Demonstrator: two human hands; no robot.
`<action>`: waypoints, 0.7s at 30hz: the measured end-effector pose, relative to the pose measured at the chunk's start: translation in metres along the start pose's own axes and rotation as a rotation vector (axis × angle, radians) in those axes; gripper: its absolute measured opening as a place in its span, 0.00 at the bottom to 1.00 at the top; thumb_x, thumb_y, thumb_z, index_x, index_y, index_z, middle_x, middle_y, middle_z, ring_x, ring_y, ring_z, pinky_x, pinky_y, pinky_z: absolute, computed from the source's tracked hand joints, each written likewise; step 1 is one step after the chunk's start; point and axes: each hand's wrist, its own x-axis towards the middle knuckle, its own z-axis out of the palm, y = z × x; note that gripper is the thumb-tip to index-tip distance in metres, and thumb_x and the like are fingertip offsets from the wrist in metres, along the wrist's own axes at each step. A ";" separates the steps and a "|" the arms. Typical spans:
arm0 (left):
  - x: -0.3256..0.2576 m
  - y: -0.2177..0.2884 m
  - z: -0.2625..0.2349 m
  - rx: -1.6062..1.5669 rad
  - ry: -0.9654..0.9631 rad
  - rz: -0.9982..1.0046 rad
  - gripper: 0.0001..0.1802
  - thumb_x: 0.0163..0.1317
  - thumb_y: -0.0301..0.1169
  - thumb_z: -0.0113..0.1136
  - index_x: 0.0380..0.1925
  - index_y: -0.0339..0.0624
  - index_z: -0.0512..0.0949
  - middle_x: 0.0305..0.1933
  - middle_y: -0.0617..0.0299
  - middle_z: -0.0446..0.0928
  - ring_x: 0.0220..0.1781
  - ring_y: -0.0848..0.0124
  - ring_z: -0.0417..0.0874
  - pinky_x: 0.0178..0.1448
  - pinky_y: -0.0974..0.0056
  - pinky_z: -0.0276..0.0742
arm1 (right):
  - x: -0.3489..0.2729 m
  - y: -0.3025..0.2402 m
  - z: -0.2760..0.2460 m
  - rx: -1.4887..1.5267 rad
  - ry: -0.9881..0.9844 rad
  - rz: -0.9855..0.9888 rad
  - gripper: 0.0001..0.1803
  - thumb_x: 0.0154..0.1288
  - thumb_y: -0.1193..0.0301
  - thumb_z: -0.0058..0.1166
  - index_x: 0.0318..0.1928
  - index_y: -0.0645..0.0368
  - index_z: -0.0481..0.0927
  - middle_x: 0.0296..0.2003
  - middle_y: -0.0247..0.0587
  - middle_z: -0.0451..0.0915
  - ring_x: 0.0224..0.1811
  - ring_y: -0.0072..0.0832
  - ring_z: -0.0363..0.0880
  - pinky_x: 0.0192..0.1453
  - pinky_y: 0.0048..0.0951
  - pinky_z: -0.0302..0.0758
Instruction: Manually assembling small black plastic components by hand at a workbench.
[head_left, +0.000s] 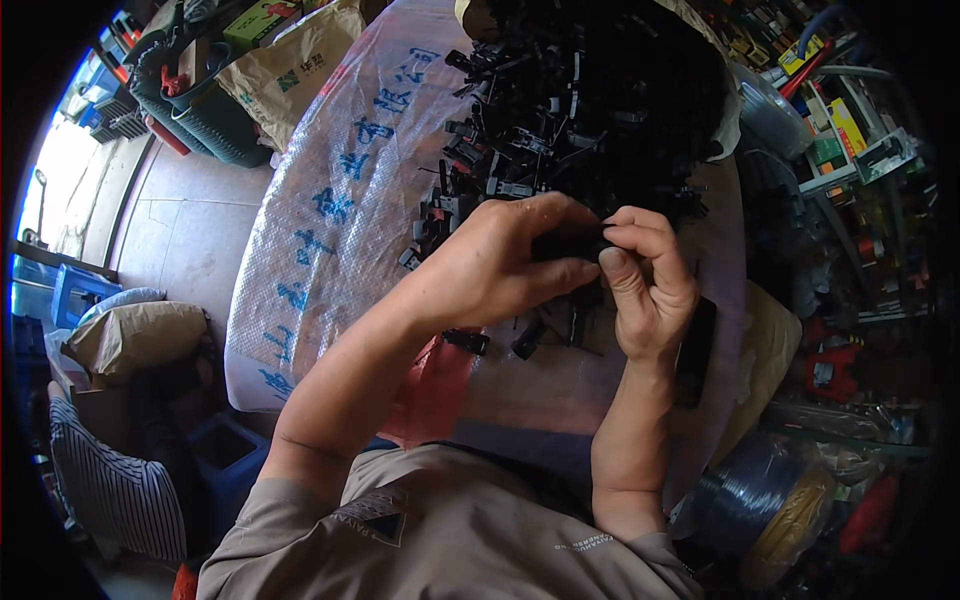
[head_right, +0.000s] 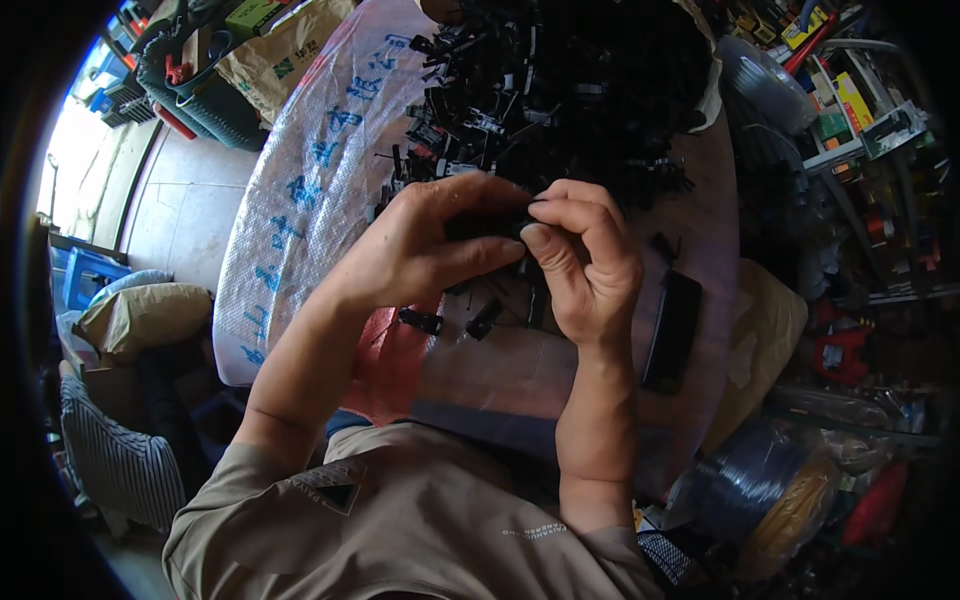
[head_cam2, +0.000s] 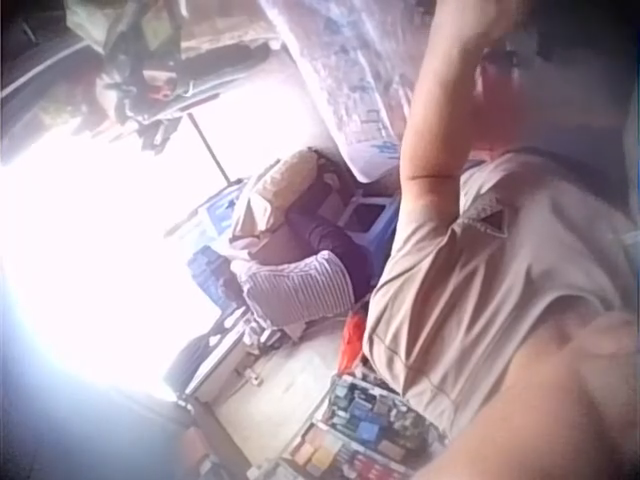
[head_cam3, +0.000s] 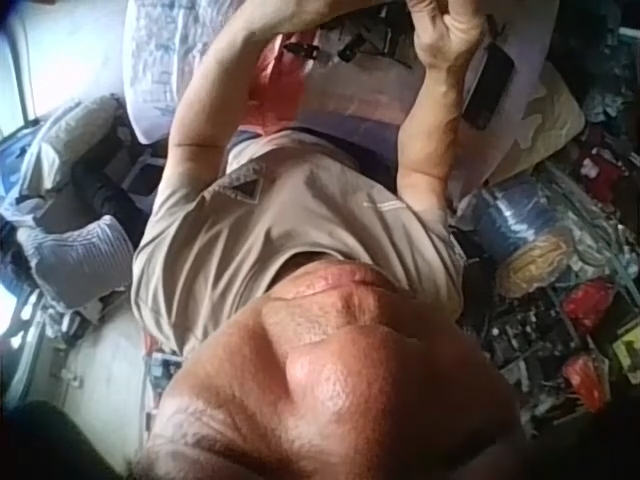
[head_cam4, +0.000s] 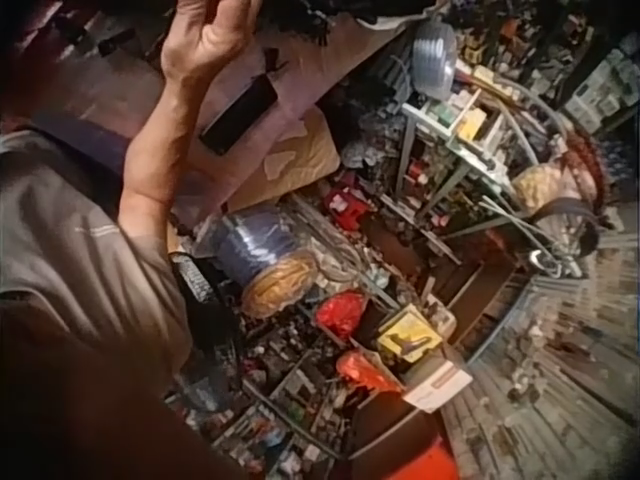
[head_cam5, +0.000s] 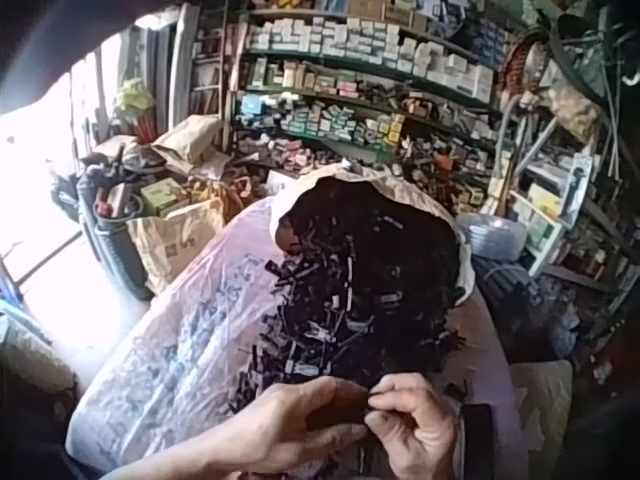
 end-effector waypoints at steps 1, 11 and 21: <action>0.001 -0.001 0.004 0.021 0.077 0.083 0.15 0.61 0.28 0.63 0.45 0.30 0.77 0.38 0.57 0.81 0.40 0.74 0.81 0.44 0.67 0.78 | -0.002 0.003 0.000 -0.002 0.001 0.001 0.06 0.63 0.77 0.60 0.40 0.62 0.79 0.42 0.38 0.78 0.37 0.20 0.75 0.41 0.19 0.72; 0.003 -0.009 0.015 0.254 0.221 0.255 0.07 0.56 0.19 0.61 0.35 0.33 0.77 0.34 0.55 0.80 0.35 0.66 0.83 0.41 0.66 0.78 | -0.006 0.010 0.004 0.428 0.018 0.184 0.07 0.64 0.81 0.53 0.42 0.66 0.77 0.44 0.36 0.75 0.33 0.13 0.70 0.36 0.14 0.68; 0.001 -0.005 0.013 0.359 0.176 0.247 0.11 0.57 0.19 0.61 0.40 0.34 0.76 0.35 0.56 0.80 0.35 0.69 0.82 0.39 0.66 0.78 | -0.004 -0.009 0.006 0.162 0.098 0.228 0.09 0.63 0.79 0.57 0.44 0.65 0.76 0.42 0.35 0.75 0.34 0.14 0.71 0.39 0.14 0.69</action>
